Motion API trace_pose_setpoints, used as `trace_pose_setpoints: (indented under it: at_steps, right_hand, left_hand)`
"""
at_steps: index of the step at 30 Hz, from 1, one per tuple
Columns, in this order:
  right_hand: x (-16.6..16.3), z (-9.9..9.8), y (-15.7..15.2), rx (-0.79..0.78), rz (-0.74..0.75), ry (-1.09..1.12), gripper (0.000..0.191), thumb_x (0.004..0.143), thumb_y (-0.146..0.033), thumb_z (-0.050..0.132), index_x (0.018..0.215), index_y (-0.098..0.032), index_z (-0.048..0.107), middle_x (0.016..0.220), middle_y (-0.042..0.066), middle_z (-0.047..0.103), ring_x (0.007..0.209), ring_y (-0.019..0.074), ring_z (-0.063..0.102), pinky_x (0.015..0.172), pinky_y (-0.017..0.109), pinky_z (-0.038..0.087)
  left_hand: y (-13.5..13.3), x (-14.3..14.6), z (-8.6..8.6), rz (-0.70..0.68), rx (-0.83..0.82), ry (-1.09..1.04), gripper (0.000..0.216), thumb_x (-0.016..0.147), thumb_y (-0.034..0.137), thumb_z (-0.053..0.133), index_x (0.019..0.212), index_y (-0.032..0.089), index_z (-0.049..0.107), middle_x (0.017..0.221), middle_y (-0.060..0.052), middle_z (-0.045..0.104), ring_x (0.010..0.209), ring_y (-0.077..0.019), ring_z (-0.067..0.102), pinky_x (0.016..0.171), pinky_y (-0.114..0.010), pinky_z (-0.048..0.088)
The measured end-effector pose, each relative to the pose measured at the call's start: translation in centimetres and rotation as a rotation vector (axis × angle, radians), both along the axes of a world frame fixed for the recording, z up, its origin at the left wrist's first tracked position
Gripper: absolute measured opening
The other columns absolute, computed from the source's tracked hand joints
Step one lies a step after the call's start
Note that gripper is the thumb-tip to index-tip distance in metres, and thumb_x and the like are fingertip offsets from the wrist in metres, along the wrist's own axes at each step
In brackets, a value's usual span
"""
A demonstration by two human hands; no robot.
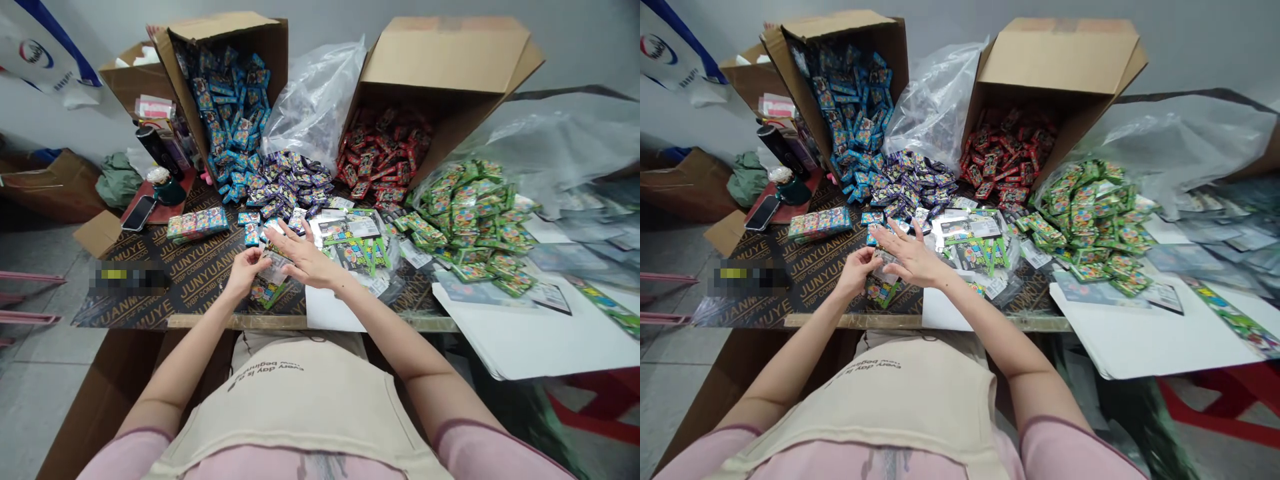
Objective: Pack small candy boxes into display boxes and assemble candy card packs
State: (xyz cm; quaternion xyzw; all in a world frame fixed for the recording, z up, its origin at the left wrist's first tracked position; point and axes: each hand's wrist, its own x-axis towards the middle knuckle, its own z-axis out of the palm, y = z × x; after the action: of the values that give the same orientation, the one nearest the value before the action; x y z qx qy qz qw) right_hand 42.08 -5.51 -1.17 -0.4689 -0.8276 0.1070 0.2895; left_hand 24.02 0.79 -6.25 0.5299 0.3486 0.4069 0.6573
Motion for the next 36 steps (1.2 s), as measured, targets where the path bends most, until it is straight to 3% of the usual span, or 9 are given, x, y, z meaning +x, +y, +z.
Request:
trace_pose_setpoints:
  at_steps: [2, 6, 9, 12, 17, 23, 27, 31, 36]
  right_hand:
    - [-0.5, -0.3, -0.1, 0.028, -0.116, 0.13, 0.066, 0.092, -0.064, 0.035, 0.151, -0.034, 0.027, 0.154, 0.001, 0.038, 0.148, 0.0287, 0.018, 0.119, 0.057, -0.002]
    - [-2.2, -2.8, -0.5, -0.012, -0.488, 0.81, 0.058, 0.09, -0.062, 0.041, 0.139, -0.03, 0.045, 0.139, 0.006, 0.054, 0.133, 0.0254, 0.046, 0.111, 0.048, 0.035]
    - [-3.4, -4.5, -0.5, -0.197, -0.57, 1.247, 0.044, 0.083, -0.055, 0.056, 0.114, -0.025, 0.06, 0.113, 0.004, 0.067, 0.112, 0.0234, 0.062, 0.096, 0.041, 0.05]
    - [-4.2, -4.7, -0.3, -0.32, -0.591, 1.486, 0.031, 0.071, -0.042, 0.066, 0.095, -0.023, 0.062, 0.095, 0.001, 0.071, 0.094, 0.0213, 0.067, 0.084, 0.036, 0.054]
    - [-4.6, -3.6, -0.3, -0.422, -0.544, 1.606, 0.042, 0.06, -0.023, 0.066, 0.098, -0.026, 0.048, 0.076, -0.005, 0.072, 0.074, 0.0195, 0.07, 0.073, 0.035, 0.056]
    - [-4.4, -3.7, -0.7, -0.367, -0.448, 1.766, 0.046, 0.07, -0.031, 0.059, 0.112, -0.028, 0.04, 0.098, 0.0, 0.075, 0.091, 0.0234, 0.072, 0.081, 0.043, 0.056]
    - [-3.3, -3.9, -0.5, -0.522, -0.396, 1.789, 0.054, 0.058, -0.011, 0.063, 0.108, -0.025, 0.048, 0.093, -0.001, 0.076, 0.09, 0.0229, 0.072, 0.082, 0.039, 0.056]
    - [-2.2, -4.2, -0.5, -0.602, -0.299, 1.818, 0.025, 0.066, -0.017, 0.069, 0.09, -0.02, 0.062, 0.093, 0.004, 0.076, 0.094, 0.0216, 0.072, 0.08, 0.031, 0.056]
    - [-2.3, -5.0, -1.0, -0.558, -0.233, 1.901, 0.027, 0.071, -0.023, 0.072, 0.098, -0.022, 0.067, 0.102, 0.001, 0.076, 0.101, 0.0174, 0.069, 0.082, 0.025, 0.056]
  left_hand:
    - [-1.1, 0.7, -1.0, 0.064, -0.018, -0.055, 0.036, 0.054, 0.038, 0.085, 0.073, 0.016, 0.064, 0.069, 0.002, 0.065, 0.062, -0.0105, 0.056, 0.065, -0.023, 0.044]
    - [-3.2, 1.4, -2.6, 0.211, -0.063, -0.142, 0.04, 0.055, 0.042, 0.085, 0.078, 0.018, 0.062, 0.076, 0.002, 0.066, 0.072, -0.0111, 0.06, 0.074, -0.024, 0.047]
    - [-4.2, 1.8, -2.7, 0.226, -0.156, -0.227, 0.042, 0.063, 0.052, 0.079, 0.084, 0.018, 0.065, 0.082, -0.001, 0.07, 0.082, -0.0146, 0.064, 0.08, -0.027, 0.048]
    - [-4.5, 2.2, -2.2, 0.217, -0.245, -0.296, 0.043, 0.067, 0.056, 0.075, 0.085, 0.017, 0.068, 0.086, -0.003, 0.073, 0.093, -0.0186, 0.067, 0.084, -0.029, 0.049]
    - [-3.7, 2.6, -1.6, 0.279, -0.322, -0.33, 0.041, 0.064, 0.051, 0.079, 0.08, 0.016, 0.068, 0.087, -0.003, 0.074, 0.093, -0.0194, 0.068, 0.084, -0.028, 0.049]
    - [-1.8, 2.4, -0.6, 0.154, -0.493, -0.251, 0.029, 0.06, 0.039, 0.074, 0.075, 0.016, 0.063, 0.068, 0.001, 0.068, 0.07, -0.016, 0.066, 0.071, -0.028, 0.049]
    - [-1.1, 1.9, 1.0, 0.098, -0.362, -0.208, 0.018, 0.054, 0.023, 0.068, 0.071, 0.015, 0.067, 0.064, 0.002, 0.066, 0.057, -0.0112, 0.058, 0.057, -0.023, 0.043]
    - [-0.8, 1.6, 2.4, 0.168, -0.072, -0.139, 0.009, 0.054, 0.015, 0.065, 0.061, 0.014, 0.07, 0.065, 0.0, 0.068, 0.063, -0.0102, 0.058, 0.063, -0.021, 0.043]
    - [-0.1, 1.2, 2.4, 0.089, -0.272, -0.18, 0.024, 0.052, 0.012, 0.069, 0.075, 0.015, 0.073, 0.071, -0.002, 0.071, 0.065, -0.0115, 0.061, 0.055, -0.019, 0.04]
